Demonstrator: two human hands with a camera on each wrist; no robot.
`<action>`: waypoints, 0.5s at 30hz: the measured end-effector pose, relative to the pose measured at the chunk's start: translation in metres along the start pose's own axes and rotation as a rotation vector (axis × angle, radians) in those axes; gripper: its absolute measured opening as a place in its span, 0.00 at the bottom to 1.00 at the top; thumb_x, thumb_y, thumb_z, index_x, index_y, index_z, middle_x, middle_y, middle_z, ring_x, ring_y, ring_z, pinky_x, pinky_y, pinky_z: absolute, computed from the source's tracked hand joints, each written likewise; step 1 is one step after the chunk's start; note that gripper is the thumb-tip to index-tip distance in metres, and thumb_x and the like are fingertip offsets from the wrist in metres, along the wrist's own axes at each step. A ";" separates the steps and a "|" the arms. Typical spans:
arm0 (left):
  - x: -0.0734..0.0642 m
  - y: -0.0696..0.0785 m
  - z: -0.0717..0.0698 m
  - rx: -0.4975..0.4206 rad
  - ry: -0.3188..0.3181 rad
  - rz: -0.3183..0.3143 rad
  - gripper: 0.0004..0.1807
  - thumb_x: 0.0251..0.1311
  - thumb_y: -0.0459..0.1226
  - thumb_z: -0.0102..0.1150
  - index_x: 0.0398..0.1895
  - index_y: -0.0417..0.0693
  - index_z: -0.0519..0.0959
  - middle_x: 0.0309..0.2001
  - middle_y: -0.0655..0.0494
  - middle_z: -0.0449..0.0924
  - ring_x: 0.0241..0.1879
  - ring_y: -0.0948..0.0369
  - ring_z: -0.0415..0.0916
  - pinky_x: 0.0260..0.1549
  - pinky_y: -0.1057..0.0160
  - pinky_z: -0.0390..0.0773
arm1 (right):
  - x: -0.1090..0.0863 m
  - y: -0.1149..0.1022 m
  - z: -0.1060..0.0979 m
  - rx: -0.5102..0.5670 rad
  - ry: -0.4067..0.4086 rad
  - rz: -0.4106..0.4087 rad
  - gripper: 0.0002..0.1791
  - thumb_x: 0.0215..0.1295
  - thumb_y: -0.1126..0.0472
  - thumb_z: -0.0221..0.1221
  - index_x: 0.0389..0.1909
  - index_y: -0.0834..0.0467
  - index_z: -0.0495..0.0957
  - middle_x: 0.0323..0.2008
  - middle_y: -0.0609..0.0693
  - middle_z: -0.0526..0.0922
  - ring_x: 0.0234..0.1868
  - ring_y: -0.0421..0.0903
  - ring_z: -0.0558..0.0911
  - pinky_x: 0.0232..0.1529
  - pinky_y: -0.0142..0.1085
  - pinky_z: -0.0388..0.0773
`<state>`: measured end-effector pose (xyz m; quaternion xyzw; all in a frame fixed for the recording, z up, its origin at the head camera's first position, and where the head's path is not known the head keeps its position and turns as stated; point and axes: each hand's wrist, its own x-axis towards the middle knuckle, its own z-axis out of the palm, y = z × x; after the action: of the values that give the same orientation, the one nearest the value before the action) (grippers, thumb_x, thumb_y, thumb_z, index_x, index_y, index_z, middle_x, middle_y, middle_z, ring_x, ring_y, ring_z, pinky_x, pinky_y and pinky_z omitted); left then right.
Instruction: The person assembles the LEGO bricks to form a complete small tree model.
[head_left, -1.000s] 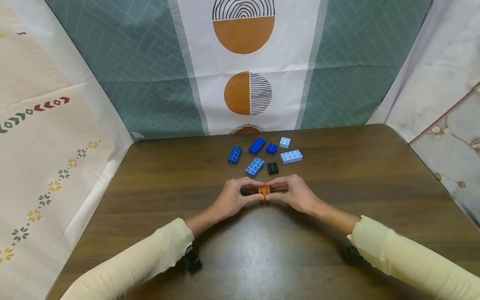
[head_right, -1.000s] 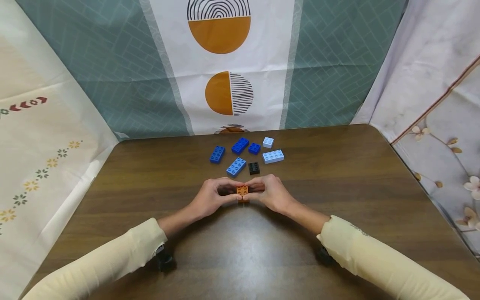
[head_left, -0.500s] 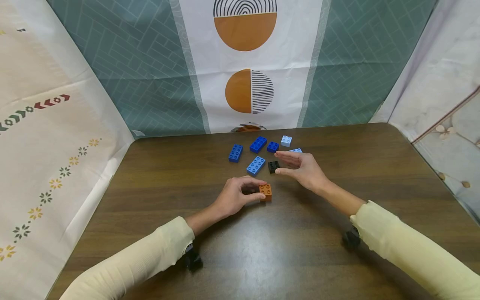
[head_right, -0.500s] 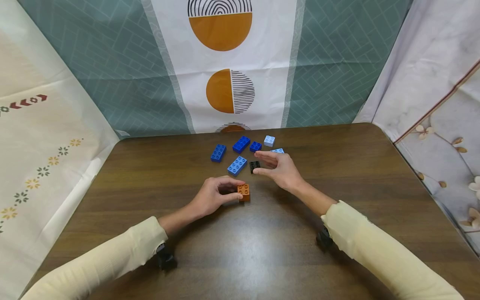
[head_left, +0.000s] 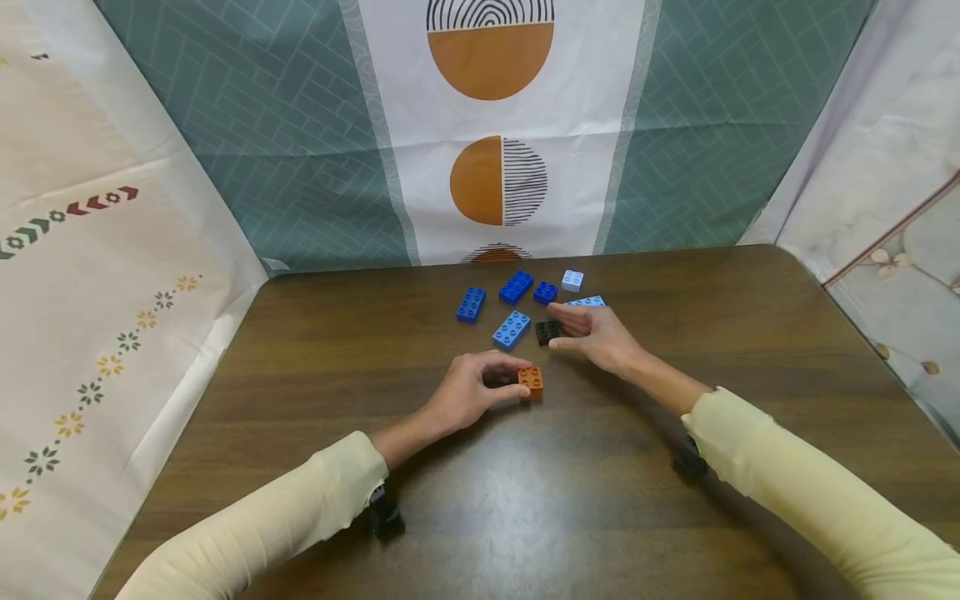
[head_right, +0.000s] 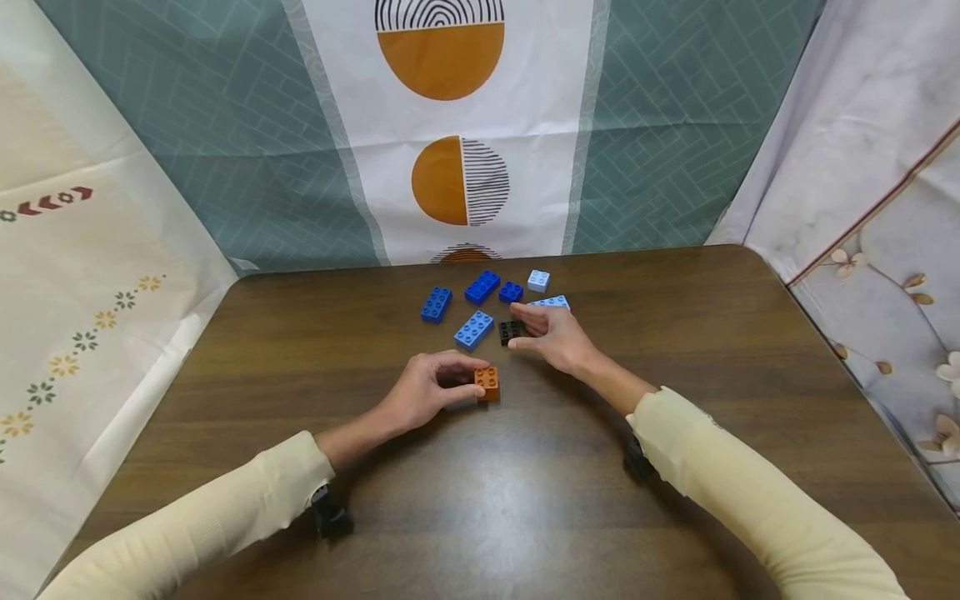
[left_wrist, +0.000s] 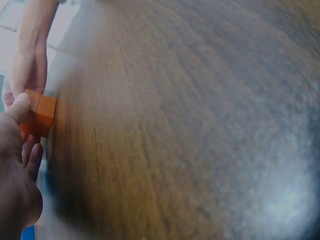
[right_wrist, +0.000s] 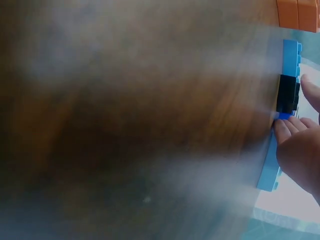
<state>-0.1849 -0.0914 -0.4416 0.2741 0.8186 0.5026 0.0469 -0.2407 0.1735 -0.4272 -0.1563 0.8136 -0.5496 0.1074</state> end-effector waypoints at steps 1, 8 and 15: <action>0.000 0.000 0.000 0.002 0.001 -0.003 0.18 0.63 0.37 0.77 0.56 0.50 0.88 0.50 0.59 0.89 0.47 0.65 0.87 0.48 0.62 0.86 | 0.001 0.001 0.000 -0.013 0.000 0.002 0.36 0.71 0.68 0.69 0.77 0.67 0.67 0.76 0.61 0.69 0.75 0.57 0.71 0.72 0.48 0.70; 0.000 0.000 0.000 -0.002 0.001 -0.019 0.18 0.64 0.37 0.76 0.56 0.50 0.88 0.50 0.60 0.89 0.47 0.66 0.87 0.48 0.64 0.86 | 0.007 0.000 0.001 -0.125 0.023 -0.018 0.29 0.71 0.70 0.68 0.71 0.68 0.74 0.69 0.64 0.76 0.69 0.61 0.77 0.67 0.50 0.75; 0.000 -0.001 0.000 -0.018 0.000 -0.010 0.19 0.63 0.37 0.77 0.57 0.49 0.88 0.51 0.58 0.89 0.48 0.64 0.87 0.49 0.61 0.86 | 0.007 -0.002 0.002 -0.236 0.073 -0.017 0.23 0.69 0.68 0.70 0.64 0.65 0.82 0.62 0.64 0.83 0.63 0.59 0.83 0.63 0.52 0.80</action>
<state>-0.1852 -0.0917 -0.4426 0.2697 0.8155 0.5096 0.0516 -0.2458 0.1681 -0.4259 -0.1548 0.8746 -0.4563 0.0538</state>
